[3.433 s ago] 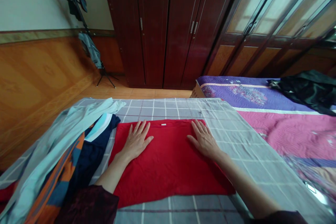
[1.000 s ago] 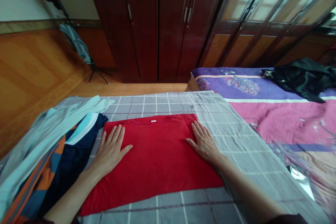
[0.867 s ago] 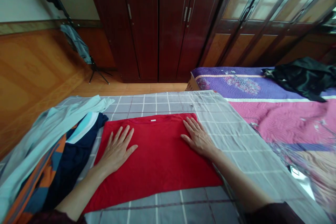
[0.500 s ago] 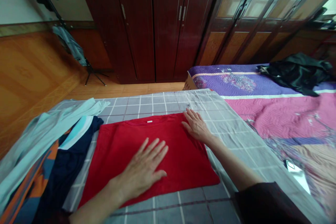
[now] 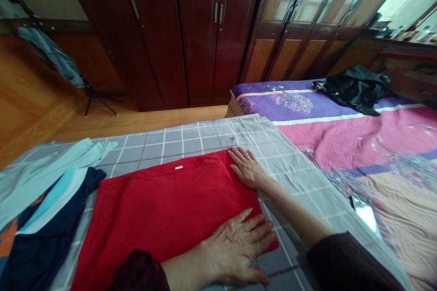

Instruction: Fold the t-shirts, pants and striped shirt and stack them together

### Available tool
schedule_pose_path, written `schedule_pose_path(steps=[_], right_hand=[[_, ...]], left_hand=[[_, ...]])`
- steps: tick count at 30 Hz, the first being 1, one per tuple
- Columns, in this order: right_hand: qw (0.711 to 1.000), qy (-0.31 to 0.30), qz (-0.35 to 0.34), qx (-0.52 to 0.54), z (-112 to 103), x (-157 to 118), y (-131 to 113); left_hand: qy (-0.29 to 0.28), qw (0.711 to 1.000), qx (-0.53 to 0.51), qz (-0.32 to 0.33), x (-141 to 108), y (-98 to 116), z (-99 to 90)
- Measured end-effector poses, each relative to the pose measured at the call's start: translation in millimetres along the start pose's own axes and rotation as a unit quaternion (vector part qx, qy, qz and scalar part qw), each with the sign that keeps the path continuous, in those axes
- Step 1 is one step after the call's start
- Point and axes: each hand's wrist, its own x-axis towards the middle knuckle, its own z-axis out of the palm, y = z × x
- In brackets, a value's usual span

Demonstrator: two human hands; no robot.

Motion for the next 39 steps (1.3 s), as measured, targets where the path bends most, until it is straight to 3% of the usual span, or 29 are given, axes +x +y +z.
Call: schedule_pose_path(steps=[3, 6, 10, 12, 19, 22, 26, 28, 30, 35, 37, 39], right_hand=[[0.999, 0.016, 0.045, -0.010, -6.5, 31.5, 8.6], [0.997, 0.042, 0.060, -0.021, -9.2, 27.2, -0.8], [0.998, 0.031, -0.058, 0.002, -1.2, -5.9, -24.5], [0.996, 0.012, -0.082, 0.012, 2.4, -7.9, -26.7], [0.999, 0.011, 0.036, -0.008, -11.8, 52.6, -1.3], [0.999, 0.024, 0.030, -0.013, -16.3, 34.0, -16.3], [0.994, 0.003, -0.100, 0.047, -3.7, -22.3, -43.4], [0.992, 0.001, -0.118, 0.051, 4.6, -31.2, -45.4], [0.996, 0.009, -0.086, 0.029, 9.4, -18.3, -37.2], [0.998, 0.027, 0.044, -0.025, 3.0, 49.7, -13.9], [0.997, 0.046, 0.062, -0.027, -2.3, 61.3, -21.8], [0.996, 0.071, 0.046, -0.022, -6.8, 54.9, -40.8]], left_hand=[[0.005, 1.000, 0.001, 0.008, -0.8, -1.1, -0.9], [0.017, 0.999, 0.020, 0.019, 0.2, -5.1, 3.9], [0.028, 0.998, 0.044, 0.031, 2.3, -9.2, 10.1], [0.030, 0.998, 0.047, 0.029, 2.6, -8.9, 9.8], [0.040, 0.997, 0.058, 0.026, -0.5, -4.7, 5.4], [0.049, 0.995, 0.083, 0.033, 0.1, -6.6, 9.9], [0.055, 0.993, 0.101, 0.041, 2.9, -9.7, 13.7], [0.052, 0.993, 0.099, 0.043, 3.3, -10.0, 12.2], [0.046, 0.993, 0.102, 0.040, 3.2, -9.5, 9.4], [0.028, 0.989, 0.145, 0.024, 3.2, 0.4, -1.0], [0.036, 0.984, 0.172, 0.026, -3.2, 10.1, -12.9], [0.052, 0.980, 0.192, 0.013, -20.2, 22.5, -32.6]])
